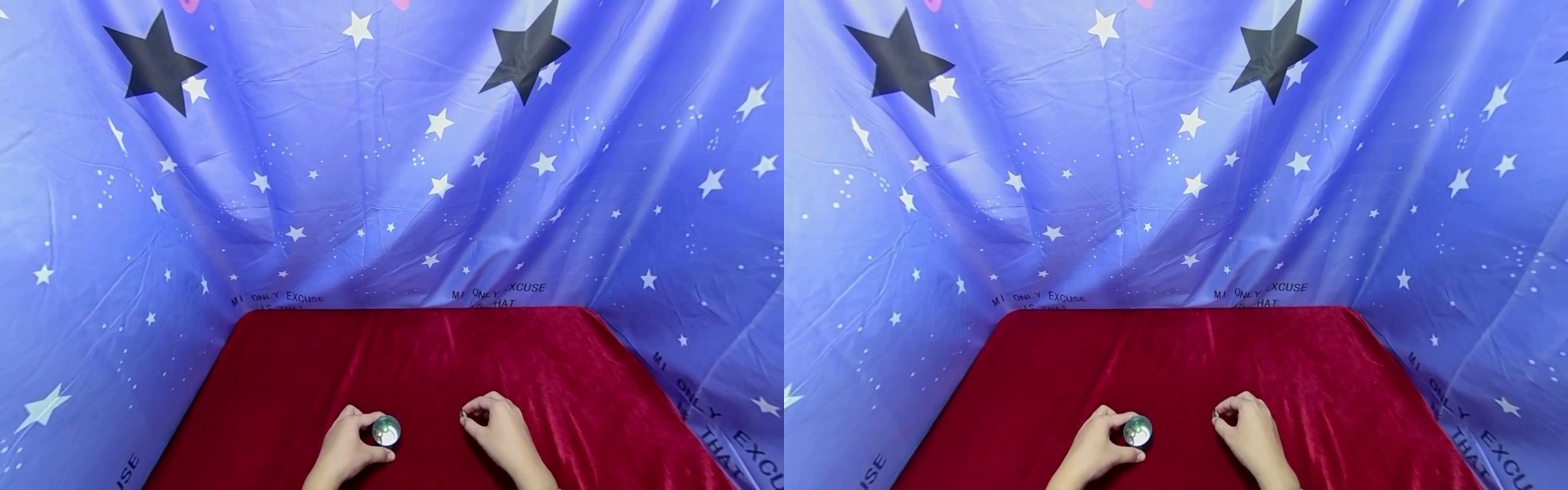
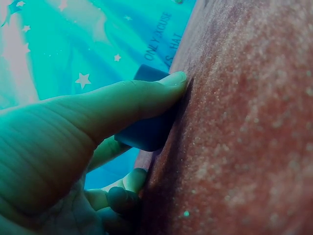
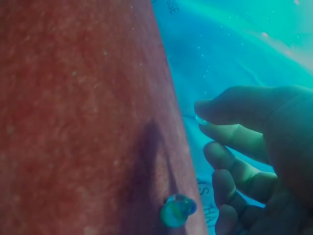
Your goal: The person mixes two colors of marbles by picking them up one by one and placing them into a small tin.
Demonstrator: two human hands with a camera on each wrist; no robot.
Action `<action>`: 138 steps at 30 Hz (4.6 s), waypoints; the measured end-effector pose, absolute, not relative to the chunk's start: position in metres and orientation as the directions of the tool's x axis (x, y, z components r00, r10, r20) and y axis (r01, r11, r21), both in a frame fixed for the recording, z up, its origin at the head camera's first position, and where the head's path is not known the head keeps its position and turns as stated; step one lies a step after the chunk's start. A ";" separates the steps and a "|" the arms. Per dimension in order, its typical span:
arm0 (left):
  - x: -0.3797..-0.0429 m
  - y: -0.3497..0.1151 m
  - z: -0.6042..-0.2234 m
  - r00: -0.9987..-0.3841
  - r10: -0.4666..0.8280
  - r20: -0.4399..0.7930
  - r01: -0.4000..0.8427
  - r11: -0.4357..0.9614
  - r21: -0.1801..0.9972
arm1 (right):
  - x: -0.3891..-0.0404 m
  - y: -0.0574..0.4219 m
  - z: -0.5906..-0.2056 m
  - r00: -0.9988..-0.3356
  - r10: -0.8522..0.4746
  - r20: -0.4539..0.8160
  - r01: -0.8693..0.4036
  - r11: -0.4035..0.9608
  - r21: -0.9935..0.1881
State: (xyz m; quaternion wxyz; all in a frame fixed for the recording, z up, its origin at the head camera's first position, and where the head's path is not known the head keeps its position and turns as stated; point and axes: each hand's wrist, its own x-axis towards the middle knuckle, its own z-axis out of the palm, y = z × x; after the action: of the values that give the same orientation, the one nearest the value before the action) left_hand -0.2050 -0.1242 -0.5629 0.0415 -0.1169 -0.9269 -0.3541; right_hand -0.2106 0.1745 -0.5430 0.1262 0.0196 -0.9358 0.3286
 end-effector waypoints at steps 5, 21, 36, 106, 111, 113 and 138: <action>-0.207 -0.124 -0.563 -0.969 0.191 0.156 0.247 0.721 0.647 | -0.214 0.170 -0.540 -0.958 0.027 0.285 -0.157 0.783 -0.602; -0.205 -0.124 -0.561 -0.971 0.188 0.146 0.238 0.723 0.648 | -0.230 0.144 -0.504 -0.916 -0.095 0.390 -0.314 0.773 -0.551; -0.206 -0.126 -0.561 -0.970 0.188 0.153 0.242 0.724 0.646 | -0.231 0.115 -0.496 -0.885 -0.255 0.391 -0.440 0.734 -0.518; -0.205 -0.125 -0.560 -0.970 0.196 0.144 0.241 0.710 0.662 | -0.222 0.077 -0.533 -0.785 -0.444 0.432 -0.616 0.637 -0.463; -0.205 -0.125 -0.560 -0.971 0.193 0.143 0.239 0.711 0.661 | -0.222 0.076 -0.533 -0.783 -0.445 0.434 -0.617 0.642 -0.456; -0.206 -0.125 -0.560 -0.971 0.194 0.142 0.239 0.710 0.662 | -0.222 0.076 -0.533 -0.779 -0.448 0.438 -0.622 0.637 -0.455; -0.205 -0.126 -0.560 -0.971 0.196 0.139 0.238 0.709 0.664 | -0.219 0.075 -0.530 -0.772 -0.453 0.445 -0.631 0.630 -0.452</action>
State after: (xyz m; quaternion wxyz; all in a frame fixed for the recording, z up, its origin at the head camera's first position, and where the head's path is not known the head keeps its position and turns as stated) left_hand -0.2048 -0.1258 -0.5600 0.0291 -0.1175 -0.9239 -0.3631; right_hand -0.2193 0.0752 -0.5302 0.1462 0.3043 -0.8909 0.3037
